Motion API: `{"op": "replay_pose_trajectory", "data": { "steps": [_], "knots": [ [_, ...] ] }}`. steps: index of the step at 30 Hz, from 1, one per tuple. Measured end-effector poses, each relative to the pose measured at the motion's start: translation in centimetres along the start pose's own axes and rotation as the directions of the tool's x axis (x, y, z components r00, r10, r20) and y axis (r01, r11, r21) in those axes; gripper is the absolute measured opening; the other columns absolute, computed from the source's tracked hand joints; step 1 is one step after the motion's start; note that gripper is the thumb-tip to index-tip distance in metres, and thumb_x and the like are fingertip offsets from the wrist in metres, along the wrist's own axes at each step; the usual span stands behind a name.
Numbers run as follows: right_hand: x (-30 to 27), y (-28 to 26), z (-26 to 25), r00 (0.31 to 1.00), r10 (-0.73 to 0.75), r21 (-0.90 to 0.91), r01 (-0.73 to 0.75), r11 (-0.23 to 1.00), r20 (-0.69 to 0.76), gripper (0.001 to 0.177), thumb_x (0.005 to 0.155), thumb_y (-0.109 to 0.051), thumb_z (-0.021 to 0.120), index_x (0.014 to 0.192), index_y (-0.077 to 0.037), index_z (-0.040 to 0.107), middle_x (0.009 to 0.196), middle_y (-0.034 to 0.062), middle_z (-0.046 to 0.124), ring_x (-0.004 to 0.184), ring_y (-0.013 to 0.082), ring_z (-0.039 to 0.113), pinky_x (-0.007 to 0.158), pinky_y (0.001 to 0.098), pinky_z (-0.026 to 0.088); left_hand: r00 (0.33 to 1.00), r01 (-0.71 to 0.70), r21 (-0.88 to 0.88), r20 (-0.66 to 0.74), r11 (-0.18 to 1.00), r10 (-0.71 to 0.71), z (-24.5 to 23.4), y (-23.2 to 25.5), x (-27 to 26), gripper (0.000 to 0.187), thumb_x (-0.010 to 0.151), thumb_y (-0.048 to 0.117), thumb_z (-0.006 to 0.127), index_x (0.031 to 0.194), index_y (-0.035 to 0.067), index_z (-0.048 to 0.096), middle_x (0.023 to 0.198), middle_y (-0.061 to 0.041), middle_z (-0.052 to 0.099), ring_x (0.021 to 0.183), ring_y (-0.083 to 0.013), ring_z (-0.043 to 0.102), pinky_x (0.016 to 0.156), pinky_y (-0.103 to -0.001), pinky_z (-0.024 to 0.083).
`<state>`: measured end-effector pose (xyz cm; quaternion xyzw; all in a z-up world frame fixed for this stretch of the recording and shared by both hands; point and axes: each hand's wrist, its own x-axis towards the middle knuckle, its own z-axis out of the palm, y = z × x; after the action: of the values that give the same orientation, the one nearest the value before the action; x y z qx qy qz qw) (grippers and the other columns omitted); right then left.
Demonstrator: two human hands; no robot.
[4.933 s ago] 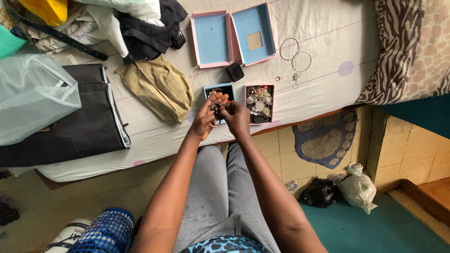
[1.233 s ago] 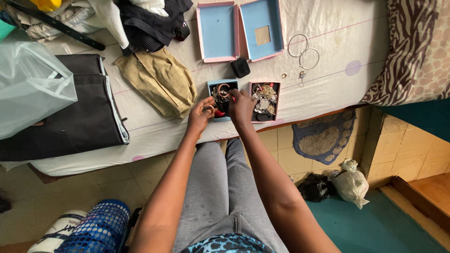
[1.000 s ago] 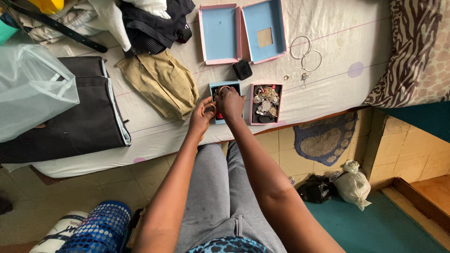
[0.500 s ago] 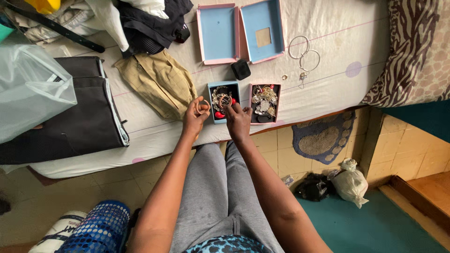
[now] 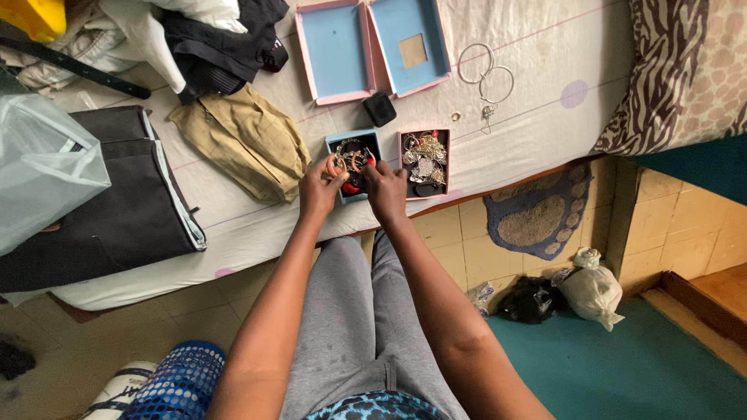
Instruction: The person picks up jewelry items from a cluttered workspace and place them into small jewelry boxes on a bed.
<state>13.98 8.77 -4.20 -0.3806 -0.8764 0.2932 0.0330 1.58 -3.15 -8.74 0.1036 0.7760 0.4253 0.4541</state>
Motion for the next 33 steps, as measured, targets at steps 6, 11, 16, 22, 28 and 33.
{"op": "replay_pose_trajectory", "data": {
  "steps": [6, 11, 16, 22, 28, 33],
  "knots": [
    [0.8, 0.0, -0.3, 0.995, 0.092, 0.094, -0.096, 0.991, 0.049, 0.026, 0.092, -0.010, 0.064, 0.116, -0.014, 0.071, 0.098, 0.0110, 0.065, 0.079, 0.0353, 0.065, 0.070, 0.0479, 0.048, 0.972, -0.213, 0.273, -0.042, 0.938, 0.233, 0.1, 3.2, 0.5, 0.062, 0.087, 0.002, 0.076, 0.144, 0.005, 0.055, 0.113, -0.017, 0.066, 0.097, -0.0243, 0.071, 0.081, -0.035, 0.061],
    [-1.4, 0.9, -0.6, 0.980, 0.177, 0.142, -0.189, 0.972, 0.093, 0.022, 0.095, -0.011, 0.063, 0.115, -0.014, 0.070, 0.100, 0.0119, 0.065, 0.081, 0.0375, 0.067, 0.069, 0.0488, 0.053, 0.964, -0.257, 0.402, 0.045, 0.879, 0.261, 0.1, 5.5, 1.1, 0.062, 0.088, 0.010, 0.080, 0.146, 0.008, 0.057, 0.107, -0.014, 0.064, 0.092, -0.0276, 0.068, 0.083, -0.042, 0.055],
    [-2.4, 0.9, -0.7, 0.971, 0.198, 0.143, -0.216, 0.966, 0.135, 0.028, 0.092, -0.016, 0.067, 0.120, -0.017, 0.069, 0.097, 0.0136, 0.064, 0.080, 0.0396, 0.067, 0.069, 0.0505, 0.053, 0.967, -0.249, 0.547, 0.096, 0.799, 0.236, 0.0, 7.1, 1.5, 0.060, 0.085, 0.018, 0.083, 0.142, 0.017, 0.063, 0.107, -0.010, 0.062, 0.091, -0.0281, 0.066, 0.081, -0.043, 0.054],
    [-1.2, 0.1, 0.1, 0.966, 0.231, 0.125, -0.245, 0.961, 0.119, 0.046, 0.089, -0.018, 0.070, 0.134, -0.020, 0.061, 0.102, 0.0153, 0.064, 0.080, 0.0422, 0.066, 0.068, 0.0533, 0.052, 0.920, -0.317, 0.720, 0.075, 0.617, 0.385, 0.1, 6.7, 0.4, 0.058, 0.084, 0.022, 0.084, 0.138, 0.016, 0.064, 0.119, -0.011, 0.059, 0.106, -0.0305, 0.061, 0.086, -0.043, 0.052],
    [-1.3, 0.9, 1.5, 0.968, 0.170, 0.214, -0.209, 0.954, 0.187, 0.048, 0.090, -0.016, 0.069, 0.137, -0.020, 0.060, 0.105, 0.0147, 0.066, 0.078, 0.0393, 0.066, 0.068, 0.0522, 0.053, 0.926, -0.310, 0.759, 0.105, 0.572, 0.362, 0.5, 5.0, -0.5, 0.065, 0.087, 0.017, 0.080, 0.148, 0.014, 0.057, 0.125, -0.009, 0.060, 0.112, -0.0322, 0.058, 0.097, -0.043, 0.050],
    [-2.3, 3.3, 2.9, 0.863, 0.453, 0.630, -0.484, 0.607, 0.226, 0.032, 0.100, -0.022, 0.073, 0.129, -0.010, 0.068, 0.086, 0.0139, 0.066, 0.074, 0.0307, 0.064, 0.070, 0.0461, 0.053, 0.927, -0.305, 0.540, -0.022, 0.784, 0.376, 1.3, 1.4, -1.7, 0.048, 0.093, 0.013, 0.073, 0.140, 0.012, 0.062, 0.127, -0.015, 0.060, 0.116, -0.0297, 0.060, 0.096, -0.041, 0.051]
  ]
}}
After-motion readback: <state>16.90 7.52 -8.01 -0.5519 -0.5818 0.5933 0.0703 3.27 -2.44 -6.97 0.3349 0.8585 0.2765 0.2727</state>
